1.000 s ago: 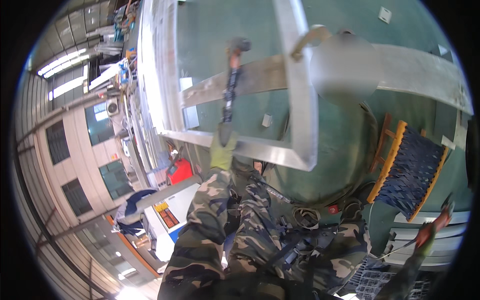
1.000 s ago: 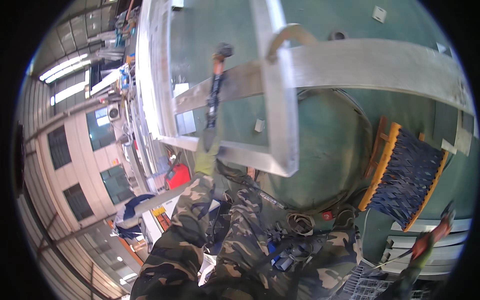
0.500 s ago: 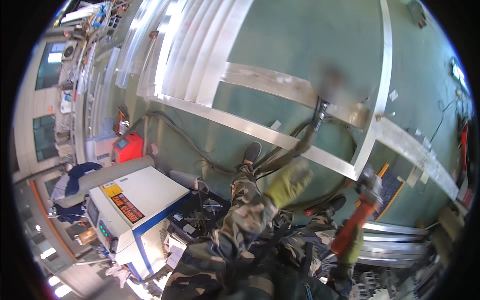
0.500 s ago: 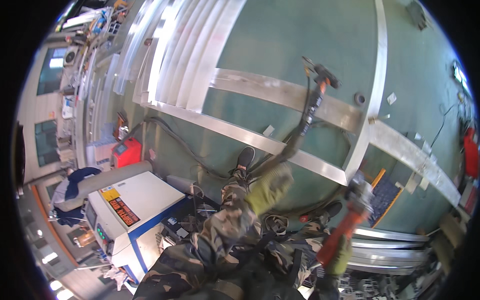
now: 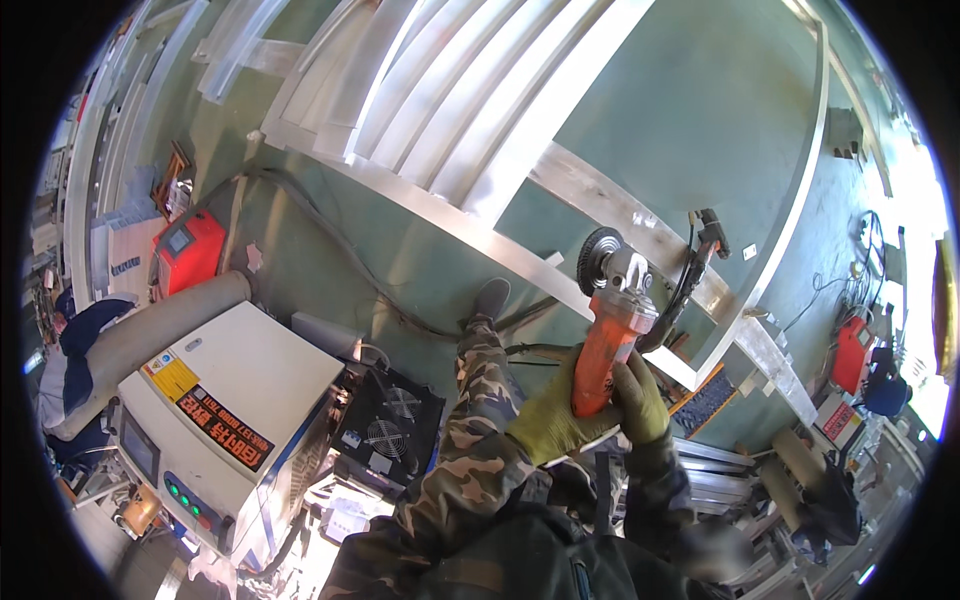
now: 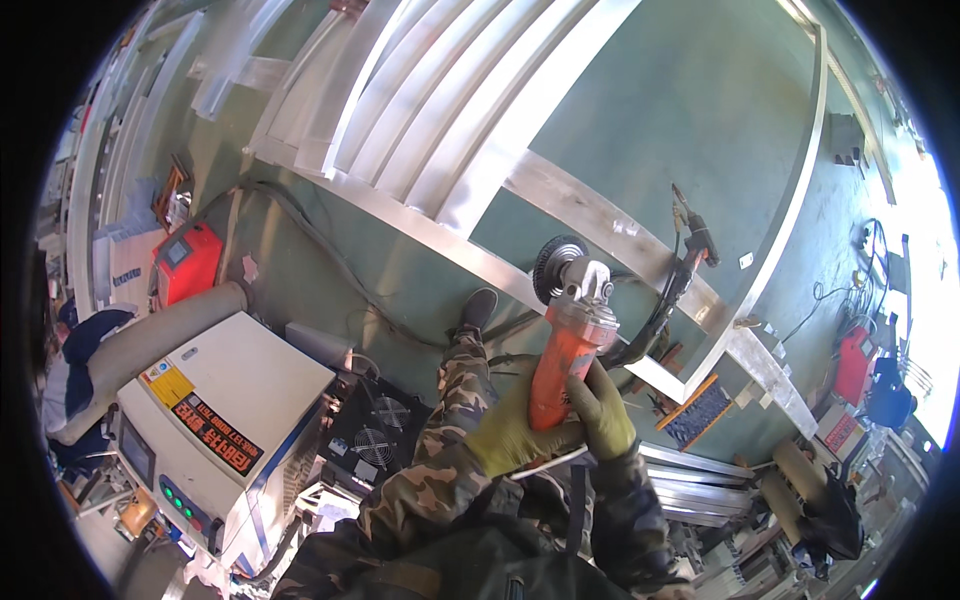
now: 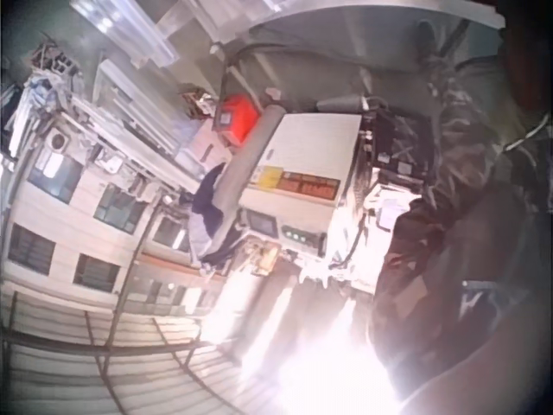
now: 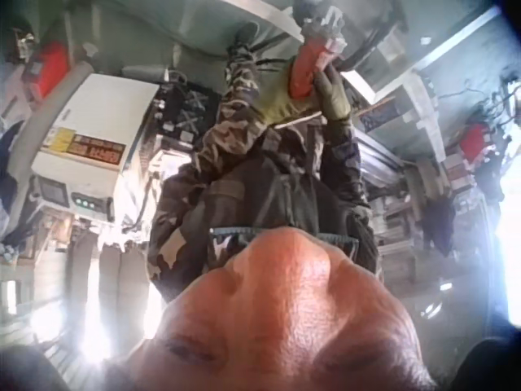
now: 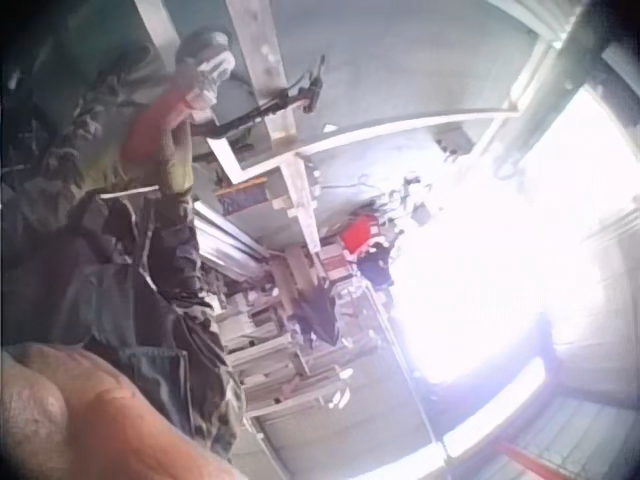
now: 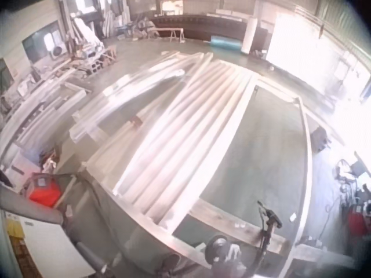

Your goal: The person positions long aluminum strips onto a metal frame and welds them in place using a handheld welding torch. After welding, the person uses an angle grinder to smooth the welded seams. The task is repeated for multiple strips.

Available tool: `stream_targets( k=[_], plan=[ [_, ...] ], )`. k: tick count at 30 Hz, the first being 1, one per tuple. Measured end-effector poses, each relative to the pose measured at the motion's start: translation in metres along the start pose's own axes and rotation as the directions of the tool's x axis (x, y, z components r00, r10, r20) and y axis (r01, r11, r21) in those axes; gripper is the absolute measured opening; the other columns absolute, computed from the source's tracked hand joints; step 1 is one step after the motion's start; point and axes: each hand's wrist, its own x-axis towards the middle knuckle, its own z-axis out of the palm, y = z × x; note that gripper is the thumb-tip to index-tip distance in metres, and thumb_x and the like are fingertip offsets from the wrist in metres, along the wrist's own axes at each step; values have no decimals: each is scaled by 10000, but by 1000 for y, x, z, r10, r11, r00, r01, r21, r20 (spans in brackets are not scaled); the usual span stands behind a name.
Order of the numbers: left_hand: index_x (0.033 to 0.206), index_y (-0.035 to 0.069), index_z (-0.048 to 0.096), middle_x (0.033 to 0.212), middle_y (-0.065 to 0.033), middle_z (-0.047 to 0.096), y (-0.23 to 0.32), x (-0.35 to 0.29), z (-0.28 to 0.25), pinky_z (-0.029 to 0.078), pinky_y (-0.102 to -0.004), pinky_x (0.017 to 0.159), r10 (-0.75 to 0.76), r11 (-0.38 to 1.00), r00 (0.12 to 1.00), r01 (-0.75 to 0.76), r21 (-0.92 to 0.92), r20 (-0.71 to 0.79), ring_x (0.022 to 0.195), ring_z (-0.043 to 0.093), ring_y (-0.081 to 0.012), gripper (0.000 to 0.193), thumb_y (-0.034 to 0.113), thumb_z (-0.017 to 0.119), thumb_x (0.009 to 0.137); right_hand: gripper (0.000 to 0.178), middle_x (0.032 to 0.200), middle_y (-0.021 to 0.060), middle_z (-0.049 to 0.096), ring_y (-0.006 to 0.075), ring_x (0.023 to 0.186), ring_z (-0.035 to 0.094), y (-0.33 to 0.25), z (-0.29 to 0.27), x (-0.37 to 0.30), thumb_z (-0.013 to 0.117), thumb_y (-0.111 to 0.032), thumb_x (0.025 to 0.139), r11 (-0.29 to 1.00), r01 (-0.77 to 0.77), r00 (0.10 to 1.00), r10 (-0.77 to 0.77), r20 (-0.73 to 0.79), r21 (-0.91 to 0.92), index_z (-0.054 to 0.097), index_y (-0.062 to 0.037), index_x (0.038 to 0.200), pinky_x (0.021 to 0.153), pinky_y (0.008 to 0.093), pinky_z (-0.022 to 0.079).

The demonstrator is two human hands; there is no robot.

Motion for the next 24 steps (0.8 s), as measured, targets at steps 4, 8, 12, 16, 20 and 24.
stream_targets(
  k=[4,8,12,16,20,24],
  plan=[
    [1647,27,101,1575,-243,410,29,16,-24,409,-420,1173,128,961,992,-124,246,0,1451,458,-350,1181,359,879,823,628,1233,117,682,222,1127,660,-11,18,63,677,-446,979,866,-160,987,127,101,473,556,-13,1417,1011,368,516],
    [1640,-17,86,1609,-267,350,16,43,-46,366,-429,1205,93,958,994,-74,278,-55,1483,407,-382,1217,416,878,824,583,1138,100,680,245,1058,675,-8,23,110,752,-398,929,777,-183,983,159,94,602,587,-26,1346,970,396,555],
    [1651,4,121,1575,-178,418,-17,41,-57,418,-376,1157,-14,993,999,8,-114,-49,1428,451,-237,1021,253,803,933,649,1118,115,677,300,1103,677,-15,12,163,769,-466,910,812,-161,986,102,135,561,579,-5,1327,1021,488,544],
    [1639,31,242,1469,-99,530,-45,67,-70,477,-351,1091,51,940,999,-47,-339,2,1307,540,-179,913,156,799,926,680,1077,103,670,255,990,694,-7,0,204,767,-508,903,834,-224,970,138,203,505,581,-2,1318,932,451,580],
    [1625,30,282,1406,-86,574,-68,87,-70,497,-332,1058,-63,866,996,22,-499,-65,1254,572,-165,869,169,788,933,673,1060,91,665,218,894,695,9,-4,232,763,-505,905,849,-246,963,158,221,467,584,-3,1317,841,412,599],
    [1616,42,316,1340,-65,604,-114,113,-72,524,-328,997,-89,885,992,37,-464,-91,1170,608,-161,841,150,783,924,552,984,80,682,206,819,695,23,-4,254,776,-429,900,871,-273,957,201,211,409,623,-26,1246,776,387,596]
  ],
)
